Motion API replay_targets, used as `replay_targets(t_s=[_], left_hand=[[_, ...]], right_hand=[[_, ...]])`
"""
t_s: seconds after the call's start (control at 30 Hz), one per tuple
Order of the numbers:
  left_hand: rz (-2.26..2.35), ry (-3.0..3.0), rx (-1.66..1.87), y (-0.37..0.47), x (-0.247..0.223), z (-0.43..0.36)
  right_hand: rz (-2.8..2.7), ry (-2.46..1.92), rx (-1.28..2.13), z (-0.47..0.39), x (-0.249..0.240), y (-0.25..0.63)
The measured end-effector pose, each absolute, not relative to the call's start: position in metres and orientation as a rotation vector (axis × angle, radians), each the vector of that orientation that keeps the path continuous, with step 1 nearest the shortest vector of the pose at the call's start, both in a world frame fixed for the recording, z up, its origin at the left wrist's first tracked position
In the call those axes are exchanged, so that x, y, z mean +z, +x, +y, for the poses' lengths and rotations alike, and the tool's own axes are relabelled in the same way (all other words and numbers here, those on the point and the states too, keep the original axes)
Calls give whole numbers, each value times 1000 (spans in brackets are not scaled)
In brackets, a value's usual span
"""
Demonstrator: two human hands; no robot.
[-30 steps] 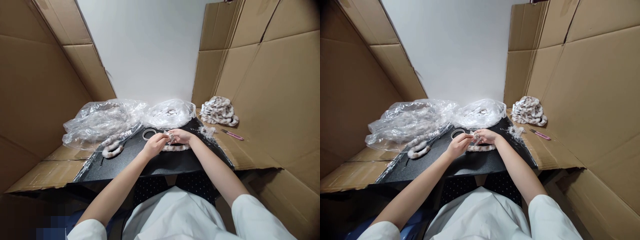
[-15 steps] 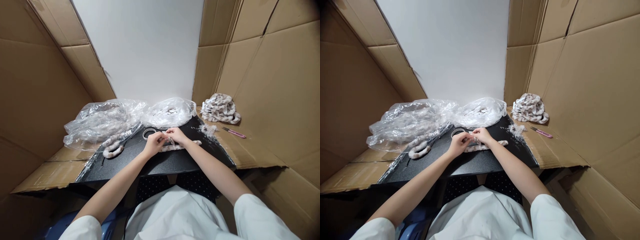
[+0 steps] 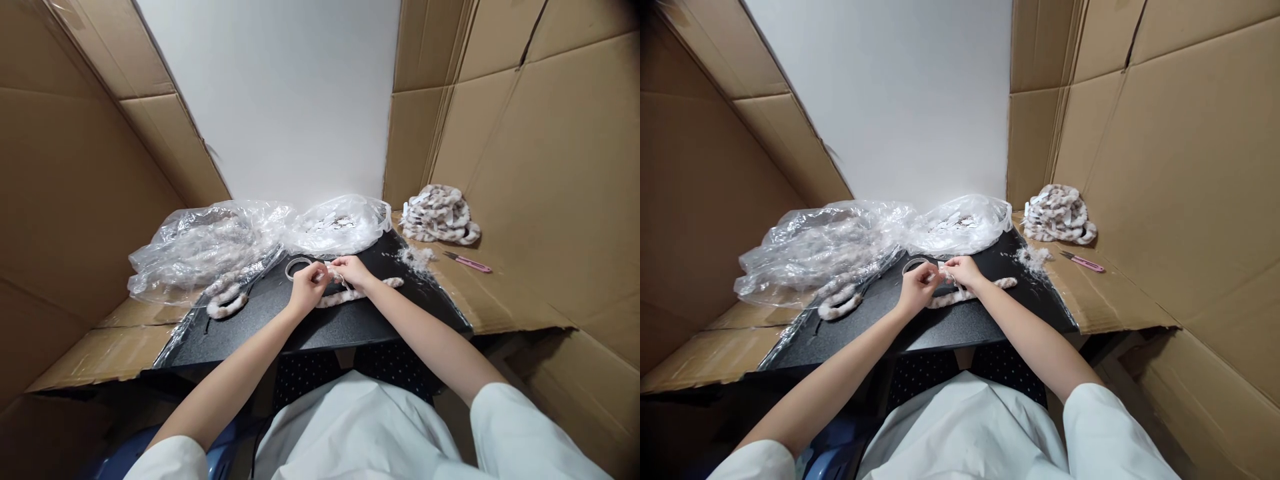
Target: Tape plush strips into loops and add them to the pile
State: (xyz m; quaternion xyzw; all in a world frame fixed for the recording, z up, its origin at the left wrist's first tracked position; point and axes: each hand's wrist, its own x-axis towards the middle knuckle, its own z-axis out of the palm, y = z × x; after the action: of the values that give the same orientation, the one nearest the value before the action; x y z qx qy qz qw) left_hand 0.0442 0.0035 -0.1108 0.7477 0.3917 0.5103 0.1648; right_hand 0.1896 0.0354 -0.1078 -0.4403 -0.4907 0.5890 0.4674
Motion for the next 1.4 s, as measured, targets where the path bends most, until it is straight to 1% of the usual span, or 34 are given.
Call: replay_targets(t_s=[0.27,0.37,0.67,0.9,1.13,1.33,1.4], left_hand=[[1048,2463,1477,41,-109,4],[1001,2553,1435,38,-112,8],[982,2655,1339,34,-111,10],[1045,2521,1214,34,-111,14],[1164,2149,1126,34,-116,20],[1188,1837,961,30,-116,23],[1166,1809,967,30,-115,22]], right_hand=[[-1109,-1112,1496,34,-106,188],[-1096,-1117,1501,34,-106,188],[-1075,-1122,1473,34,-103,190],[-1124,-1182,1396,34,-103,191],[-1200,-1263,1195,40,-112,191],[-1371,-1190,1015,37,-116,191],[-1384,-1165,1028,38,-117,191]])
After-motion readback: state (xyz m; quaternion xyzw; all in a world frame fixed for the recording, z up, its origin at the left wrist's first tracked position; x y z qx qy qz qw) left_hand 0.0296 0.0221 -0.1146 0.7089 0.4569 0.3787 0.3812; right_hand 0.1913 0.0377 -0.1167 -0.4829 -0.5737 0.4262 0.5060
